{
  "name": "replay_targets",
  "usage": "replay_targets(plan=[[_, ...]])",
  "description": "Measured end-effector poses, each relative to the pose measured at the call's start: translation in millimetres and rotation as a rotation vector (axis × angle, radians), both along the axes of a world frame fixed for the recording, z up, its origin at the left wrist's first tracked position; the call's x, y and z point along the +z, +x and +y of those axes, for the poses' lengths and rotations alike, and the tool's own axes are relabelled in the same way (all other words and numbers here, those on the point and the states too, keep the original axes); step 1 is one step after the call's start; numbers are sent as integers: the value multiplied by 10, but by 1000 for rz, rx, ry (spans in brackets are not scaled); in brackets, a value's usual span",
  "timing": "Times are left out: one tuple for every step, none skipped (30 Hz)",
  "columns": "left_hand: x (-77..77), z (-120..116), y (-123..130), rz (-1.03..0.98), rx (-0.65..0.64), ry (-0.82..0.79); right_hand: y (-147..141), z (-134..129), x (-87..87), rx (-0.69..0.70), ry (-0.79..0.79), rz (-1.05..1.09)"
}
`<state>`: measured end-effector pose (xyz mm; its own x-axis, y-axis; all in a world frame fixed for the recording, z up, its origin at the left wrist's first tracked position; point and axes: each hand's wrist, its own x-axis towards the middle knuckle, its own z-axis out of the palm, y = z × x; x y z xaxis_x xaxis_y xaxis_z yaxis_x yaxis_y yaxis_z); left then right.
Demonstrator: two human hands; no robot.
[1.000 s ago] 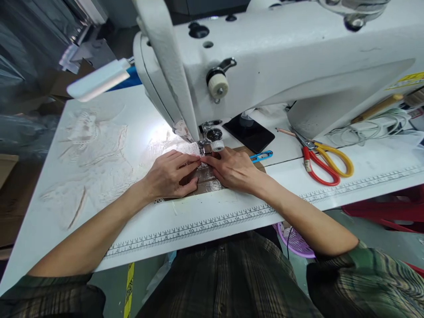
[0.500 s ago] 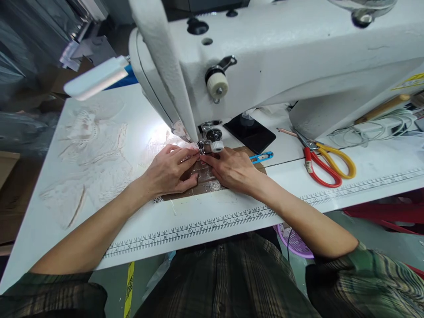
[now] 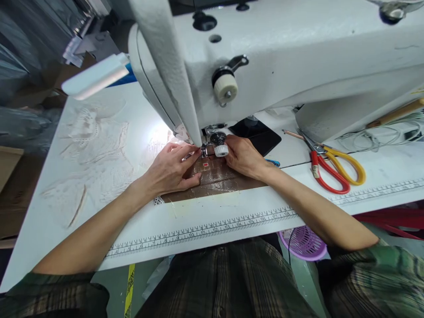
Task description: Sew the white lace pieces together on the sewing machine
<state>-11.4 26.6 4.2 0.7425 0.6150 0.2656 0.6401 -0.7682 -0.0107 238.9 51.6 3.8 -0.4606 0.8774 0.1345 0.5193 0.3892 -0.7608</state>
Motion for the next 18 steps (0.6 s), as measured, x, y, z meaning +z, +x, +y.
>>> replay_targets(plan=[[-8, -2, -1, -5, 0, 10, -28, -14, -21, -47, 31, 8], [-14, -4, -1, -8, 2, 14, -51, -42, -32, -74, 64, -1], [-19, -7, 0, -11, 5, 17, -68, -79, -32, -78, 85, -21], [-22, -10, 2, -14, 10, 17, -78, -122, -24, -72, 93, -39], [-25, -13, 4, -20, 16, 15, -83, -166, -14, -64, 95, -63], [-28, -15, 6, -28, 25, 9, -85, -206, -4, -71, 100, -89], [-30, -18, 9, -38, 35, 0, -85, -236, 1, -95, 110, -115], [-32, -21, 12, -47, 44, -11, -84, -256, -1, -130, 126, -140], [-35, -25, 16, -56, 56, -24, -82, -264, -9, -169, 147, -163], [-38, -30, 19, -67, 69, -38, -79, -262, -23, -201, 173, -181], [-40, -36, 23, -81, 84, -50, -75, -254, -40, -217, 195, -195], [-43, -45, 27, -98, 103, -59, -69, -243, -57, -214, 212, -203], [-44, -55, 30, -117, 126, -64, -62, -233, -72, -200, 225, -207], [-45, -67, 34, -136, 150, -64, -54, -225, -84, -187, 238, -206], [-45, -81, 37, -151, 174, -59, -47, -222, -93, -174, 250, -204], [-44, -97, 41, -160, 199, -49, -40, -224, -99, -156, 257, -205], [-43, -115, 46, -164, 225, -34, -34, -229, -103, -142, 258, -206], [-43, -135, 52, -163, 251, -17, -29, -235, -107, -134, 254, -209]])
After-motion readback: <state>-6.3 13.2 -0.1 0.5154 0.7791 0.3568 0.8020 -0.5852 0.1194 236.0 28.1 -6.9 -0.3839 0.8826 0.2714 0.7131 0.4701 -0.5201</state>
